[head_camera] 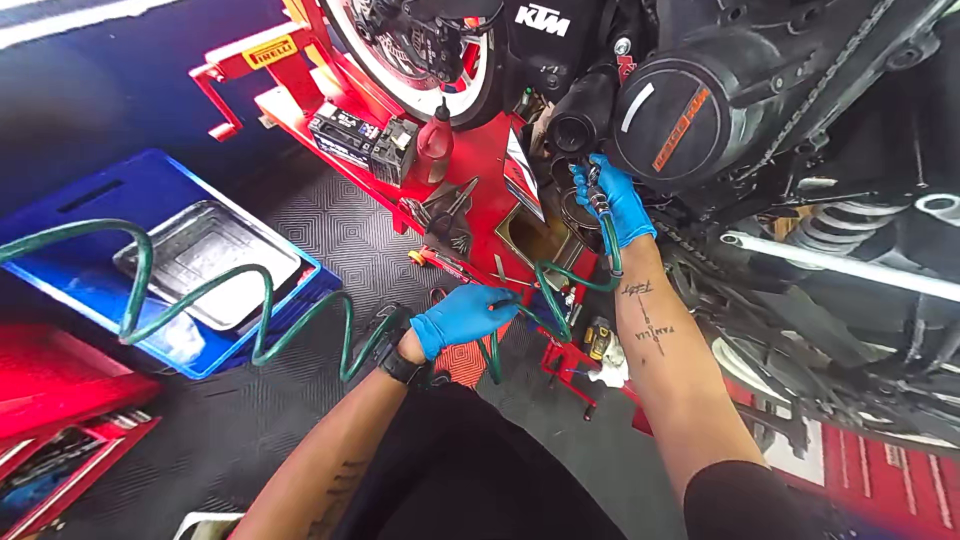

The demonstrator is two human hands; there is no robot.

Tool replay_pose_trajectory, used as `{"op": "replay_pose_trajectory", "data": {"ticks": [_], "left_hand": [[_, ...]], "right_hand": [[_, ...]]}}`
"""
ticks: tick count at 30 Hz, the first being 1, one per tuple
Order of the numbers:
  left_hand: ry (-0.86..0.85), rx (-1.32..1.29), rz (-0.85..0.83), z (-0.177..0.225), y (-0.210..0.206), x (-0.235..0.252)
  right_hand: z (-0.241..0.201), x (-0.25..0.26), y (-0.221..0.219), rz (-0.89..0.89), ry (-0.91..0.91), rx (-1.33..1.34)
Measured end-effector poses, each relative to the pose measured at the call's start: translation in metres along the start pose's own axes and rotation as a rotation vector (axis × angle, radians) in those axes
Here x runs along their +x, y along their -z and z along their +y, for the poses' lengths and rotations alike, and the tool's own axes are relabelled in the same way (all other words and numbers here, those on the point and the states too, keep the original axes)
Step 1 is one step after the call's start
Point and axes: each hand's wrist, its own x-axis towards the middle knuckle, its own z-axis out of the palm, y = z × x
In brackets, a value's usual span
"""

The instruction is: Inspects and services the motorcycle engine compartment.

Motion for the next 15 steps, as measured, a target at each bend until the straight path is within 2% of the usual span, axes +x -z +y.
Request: {"op": "replay_pose_trajectory", "data": {"ticks": [3, 6, 12, 15], "left_hand": [[0.004, 0.009, -0.010, 0.001, 0.004, 0.001], [0.011, 0.020, -0.028, 0.001, 0.008, 0.003], [0.020, 0.019, -0.046, -0.001, 0.007, 0.005], [0.028, 0.020, -0.052, 0.000, 0.009, 0.005]], "right_hand": [[0.000, -0.003, -0.004, 0.057, -0.011, 0.022], [-0.004, -0.009, -0.009, 0.056, -0.028, -0.078], [0.000, -0.008, -0.008, 0.088, 0.026, -0.078], [0.000, -0.005, -0.005, 0.067, -0.004, -0.110]]}}
